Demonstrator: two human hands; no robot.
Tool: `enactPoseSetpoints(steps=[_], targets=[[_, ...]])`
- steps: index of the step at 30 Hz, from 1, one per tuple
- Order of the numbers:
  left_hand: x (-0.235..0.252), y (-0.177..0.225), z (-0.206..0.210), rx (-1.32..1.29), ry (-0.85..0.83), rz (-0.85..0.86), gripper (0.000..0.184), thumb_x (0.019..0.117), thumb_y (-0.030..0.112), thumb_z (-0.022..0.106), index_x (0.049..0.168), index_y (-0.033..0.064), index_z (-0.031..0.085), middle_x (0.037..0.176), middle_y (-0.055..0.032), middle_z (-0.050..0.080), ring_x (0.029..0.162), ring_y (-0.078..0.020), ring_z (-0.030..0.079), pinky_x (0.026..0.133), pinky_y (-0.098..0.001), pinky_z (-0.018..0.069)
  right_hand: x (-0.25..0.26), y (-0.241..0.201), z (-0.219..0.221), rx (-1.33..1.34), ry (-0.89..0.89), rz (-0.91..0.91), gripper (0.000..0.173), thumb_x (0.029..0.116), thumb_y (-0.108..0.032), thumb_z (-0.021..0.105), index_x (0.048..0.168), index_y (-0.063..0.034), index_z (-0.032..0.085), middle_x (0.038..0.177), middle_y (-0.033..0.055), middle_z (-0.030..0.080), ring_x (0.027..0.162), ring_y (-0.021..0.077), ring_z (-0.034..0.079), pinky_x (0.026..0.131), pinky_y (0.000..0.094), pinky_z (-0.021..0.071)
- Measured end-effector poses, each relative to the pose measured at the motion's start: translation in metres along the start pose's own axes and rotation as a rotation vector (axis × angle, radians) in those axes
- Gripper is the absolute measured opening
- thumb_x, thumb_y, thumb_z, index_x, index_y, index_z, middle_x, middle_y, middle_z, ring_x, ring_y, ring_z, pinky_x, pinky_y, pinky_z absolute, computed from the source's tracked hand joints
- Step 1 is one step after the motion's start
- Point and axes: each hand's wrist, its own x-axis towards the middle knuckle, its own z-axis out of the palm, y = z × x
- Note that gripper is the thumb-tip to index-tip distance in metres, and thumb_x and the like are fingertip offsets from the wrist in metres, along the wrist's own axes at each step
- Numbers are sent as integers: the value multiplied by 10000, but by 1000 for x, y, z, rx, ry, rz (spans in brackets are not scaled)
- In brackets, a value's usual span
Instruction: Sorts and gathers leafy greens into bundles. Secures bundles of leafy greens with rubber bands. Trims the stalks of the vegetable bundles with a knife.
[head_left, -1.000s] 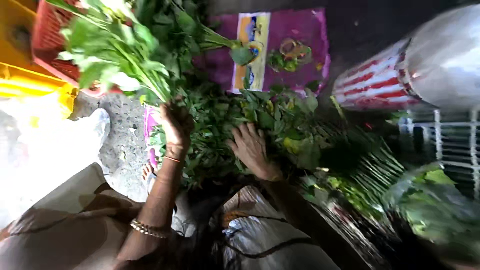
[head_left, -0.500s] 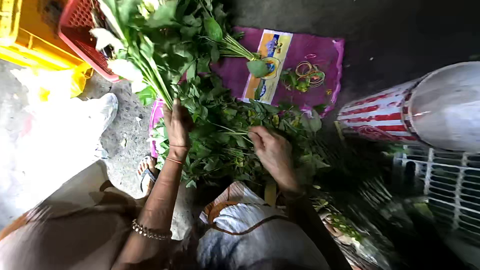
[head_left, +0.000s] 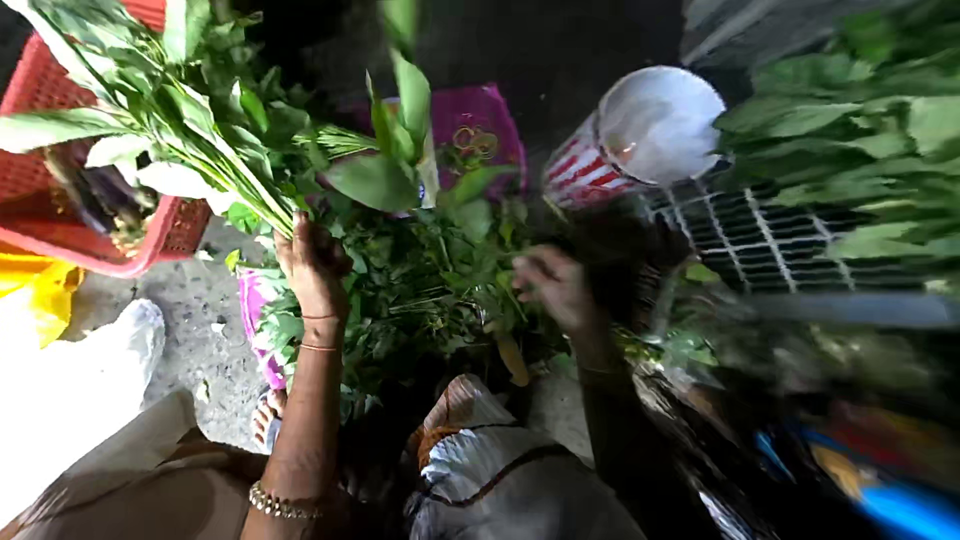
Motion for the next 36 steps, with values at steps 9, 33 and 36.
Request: enactPoseSetpoints(steps=[9,33,36], targets=[[-24,-46,15,-1,-21,-305,290,1079,451,475,926,208,509,592,85,420,446,-42,394,438,-205,413,-32,-10,69,377,157,-92,184,1052,-184,508,1047,-45,629,764,-9,627,658,88,619,642,267,568],[-15,-60,46,150,-140,-235,193,1013,32,577,1186,33,492,934,-41,671,796,-70,648,697,-221,537,-9,-46,82,-27,-118,-215,277,1036,-314,612,1173,-78,663,956,117,693,773,227,656,665,448,549],[-10,-50,39,112,-146,-242,174,1022,35,559,1180,57,490,938,-35,672,842,-93,667,772,-258,563,-1,-47,88,-78,-256,-236,187,1014,-240,636,1055,-60,665,866,98,665,725,212,632,635,445,535]])
